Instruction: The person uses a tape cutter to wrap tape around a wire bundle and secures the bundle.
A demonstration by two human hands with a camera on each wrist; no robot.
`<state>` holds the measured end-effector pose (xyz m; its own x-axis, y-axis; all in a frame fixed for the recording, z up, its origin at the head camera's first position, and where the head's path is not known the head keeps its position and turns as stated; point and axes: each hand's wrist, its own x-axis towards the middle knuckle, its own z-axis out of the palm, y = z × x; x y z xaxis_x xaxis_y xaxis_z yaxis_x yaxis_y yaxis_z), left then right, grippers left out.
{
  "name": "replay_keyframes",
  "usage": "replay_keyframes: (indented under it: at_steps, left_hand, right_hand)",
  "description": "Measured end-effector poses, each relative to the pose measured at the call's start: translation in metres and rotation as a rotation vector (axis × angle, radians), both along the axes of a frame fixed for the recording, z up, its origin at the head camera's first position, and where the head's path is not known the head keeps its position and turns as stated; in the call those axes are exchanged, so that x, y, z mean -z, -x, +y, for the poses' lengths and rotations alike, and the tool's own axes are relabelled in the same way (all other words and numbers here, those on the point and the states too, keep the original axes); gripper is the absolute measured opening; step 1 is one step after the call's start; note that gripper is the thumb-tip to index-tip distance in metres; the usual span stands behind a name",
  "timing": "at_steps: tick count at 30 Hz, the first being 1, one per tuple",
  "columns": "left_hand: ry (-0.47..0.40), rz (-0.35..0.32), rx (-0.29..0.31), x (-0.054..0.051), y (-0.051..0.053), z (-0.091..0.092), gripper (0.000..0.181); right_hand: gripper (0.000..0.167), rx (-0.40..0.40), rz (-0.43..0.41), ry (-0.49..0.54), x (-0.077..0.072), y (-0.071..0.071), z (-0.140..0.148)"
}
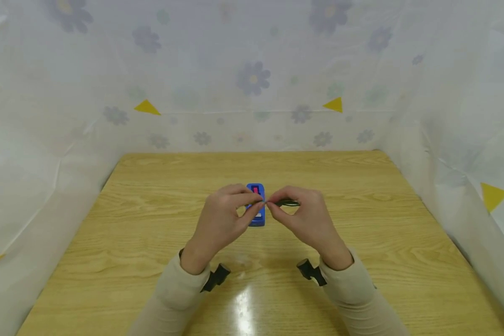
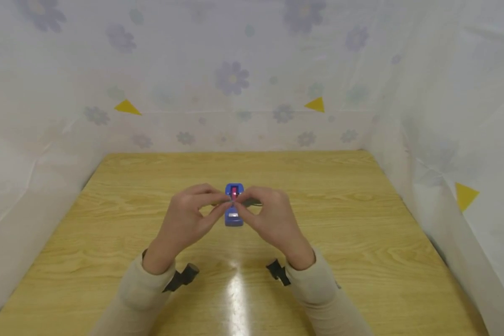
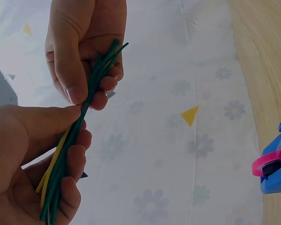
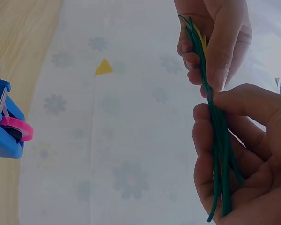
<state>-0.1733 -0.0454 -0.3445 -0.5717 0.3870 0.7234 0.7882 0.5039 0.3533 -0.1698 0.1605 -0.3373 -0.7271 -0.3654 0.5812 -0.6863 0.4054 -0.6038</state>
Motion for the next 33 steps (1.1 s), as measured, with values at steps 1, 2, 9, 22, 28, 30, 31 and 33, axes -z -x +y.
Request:
replay_keyframes:
  at_steps: [1, 2, 9, 22, 28, 30, 31, 33]
  left_hand:
    - [0.003, -0.003, -0.003, 0.0003, 0.0003, 0.0000, 0.009]
    - [0.005, -0.006, -0.005, 0.0004, 0.0006, 0.0000, 0.009]
    - [0.030, -0.058, -0.016, 0.0001, 0.0009, -0.0016, 0.013]
    - [0.109, -0.148, -0.036, -0.0016, 0.0027, -0.0026, 0.014]
    - [0.095, -0.112, -0.033, 0.0014, 0.0037, -0.0039, 0.012]
    - [0.102, -0.096, -0.036, 0.0020, 0.0041, -0.0040, 0.011]
    - [0.107, -0.087, -0.037, 0.0019, 0.0041, -0.0040, 0.011]
    - [0.115, -0.069, -0.042, 0.0017, 0.0042, -0.0039, 0.012]
  right_hand:
    - [0.006, 0.001, 0.006, 0.004, 0.0002, -0.0001, -0.0004]
    - [0.007, 0.002, 0.015, 0.006, 0.0003, -0.0001, -0.0007]
    - [0.010, 0.014, 0.108, -0.008, 0.0046, 0.0015, -0.0026]
    - [0.010, 0.030, 0.198, -0.051, 0.0061, 0.0032, -0.0056]
    - [0.006, 0.009, 0.112, -0.022, 0.0070, 0.0037, -0.0055]
    - [0.006, 0.005, 0.087, -0.013, 0.0071, 0.0037, -0.0059]
    - [0.006, 0.008, 0.076, -0.012, 0.0069, 0.0036, -0.0062]
    - [0.006, 0.015, 0.055, -0.010, 0.0071, 0.0035, -0.0065]
